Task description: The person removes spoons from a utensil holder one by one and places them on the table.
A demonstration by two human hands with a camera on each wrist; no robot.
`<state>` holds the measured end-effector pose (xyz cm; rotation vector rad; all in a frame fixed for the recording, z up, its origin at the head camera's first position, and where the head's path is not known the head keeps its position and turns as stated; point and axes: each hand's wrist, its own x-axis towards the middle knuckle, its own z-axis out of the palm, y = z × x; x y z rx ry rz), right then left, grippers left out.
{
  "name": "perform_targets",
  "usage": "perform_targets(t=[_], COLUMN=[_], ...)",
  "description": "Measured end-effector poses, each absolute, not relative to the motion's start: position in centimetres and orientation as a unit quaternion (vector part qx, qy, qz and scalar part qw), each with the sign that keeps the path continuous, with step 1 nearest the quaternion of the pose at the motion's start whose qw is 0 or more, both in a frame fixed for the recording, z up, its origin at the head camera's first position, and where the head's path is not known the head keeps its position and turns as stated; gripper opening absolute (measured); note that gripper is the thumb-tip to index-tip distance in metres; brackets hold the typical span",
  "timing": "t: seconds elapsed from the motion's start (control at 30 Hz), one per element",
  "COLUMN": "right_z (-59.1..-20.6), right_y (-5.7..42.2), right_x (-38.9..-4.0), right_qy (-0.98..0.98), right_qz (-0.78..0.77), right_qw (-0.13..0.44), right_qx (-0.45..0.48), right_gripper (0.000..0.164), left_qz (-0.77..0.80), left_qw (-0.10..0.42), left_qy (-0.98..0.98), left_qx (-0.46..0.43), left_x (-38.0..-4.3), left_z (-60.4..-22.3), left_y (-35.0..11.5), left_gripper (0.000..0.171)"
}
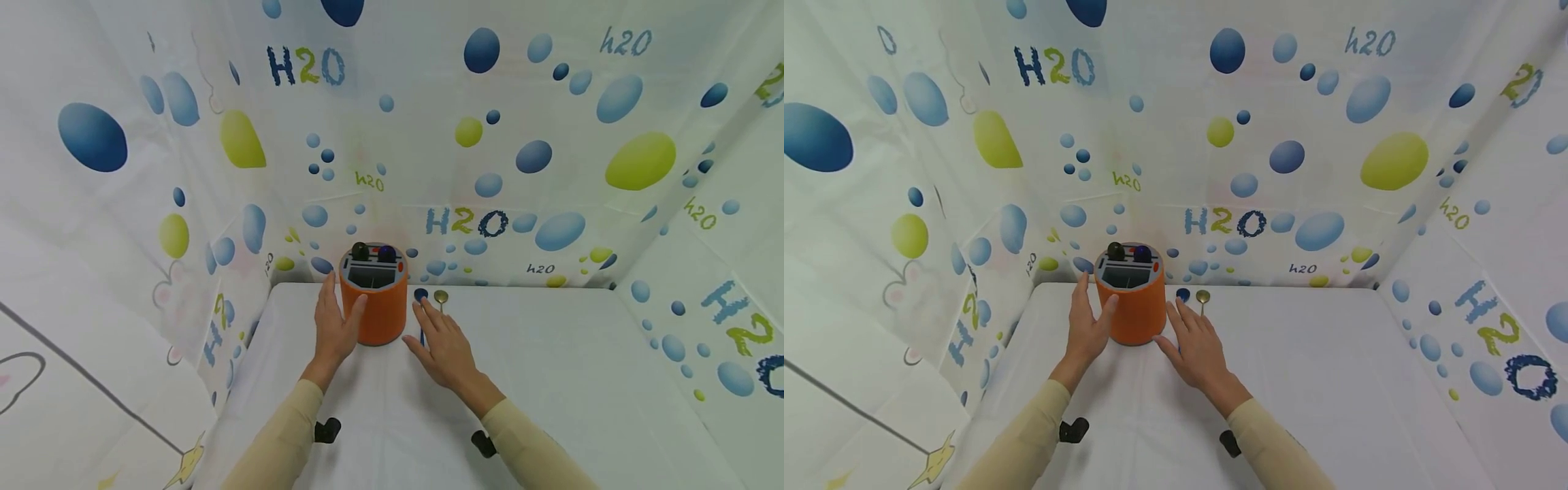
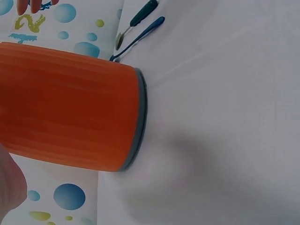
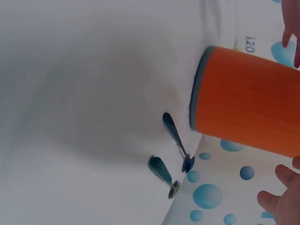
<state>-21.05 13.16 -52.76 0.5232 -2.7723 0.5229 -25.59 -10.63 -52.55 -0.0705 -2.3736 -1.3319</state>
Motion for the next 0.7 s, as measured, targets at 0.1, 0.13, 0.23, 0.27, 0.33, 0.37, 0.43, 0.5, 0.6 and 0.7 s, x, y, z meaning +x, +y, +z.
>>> perform_targets(t=[0.1,0.13,0.23,0.27,0.33,0.37,0.43,0.5,0.6,0.7], right_z=[-52.6,-52.5,-52.3,-52.2,-52.1,-52.0,-51.9,-51.9,-51.8,-51.7], right_y=[13.1,13.0,12.8,12.7,12.6,12.5,12.5,12.5,12.5,12.7], right_x=[-21.5,-21.6,-22.1,-22.2,-22.4,-22.4,-22.5,-22.6,-22.6,-22.7], right_qy=[-0.956,-0.956,-0.957,-0.957,-0.957,-0.957,-0.957,-0.957,-0.956,-0.957], right_qz=[0.18,0.18,0.174,0.172,0.172,0.172,0.174,0.177,0.18,0.179], right_qw=[0.137,0.137,0.132,0.13,0.126,0.125,0.122,0.124,0.127,0.129], right_qx=[0.184,0.187,0.192,0.194,0.197,0.197,0.196,0.194,0.192,0.19], right_gripper=[0.074,0.074,0.075,0.075,0.076,0.076,0.076,0.076,0.076,0.076], left_qz=[-0.485,-0.486,-0.49,-0.491,-0.492,-0.495,-0.497,-0.498,-0.5,-0.503], left_qw=[0.197,0.195,0.189,0.188,0.189,0.191,0.2,0.205,0.204,0.196], left_qy=[-0.852,-0.851,-0.85,-0.85,-0.849,-0.847,-0.843,-0.841,-0.84,-0.84], left_qx=[-0.03,-0.033,-0.035,-0.034,-0.035,-0.038,-0.048,-0.055,-0.057,-0.056], left_x=[-26.2,-26.4,-26.9,-27.1,-27.4,-27.6,-28.0,-28.4,-28.8,-29.0], left_z=[-52.2,-52.1,-51.8,-51.7,-51.6,-51.5,-51.5,-51.6,-51.9,-52.0], left_y=[-10.6,-10.7,-10.9,-10.9,-10.9,-10.9,-10.8,-10.7,-10.5,-10.3], left_gripper=[0.086,0.086,0.084,0.084,0.083,0.082,0.08,0.078,0.078,0.078])
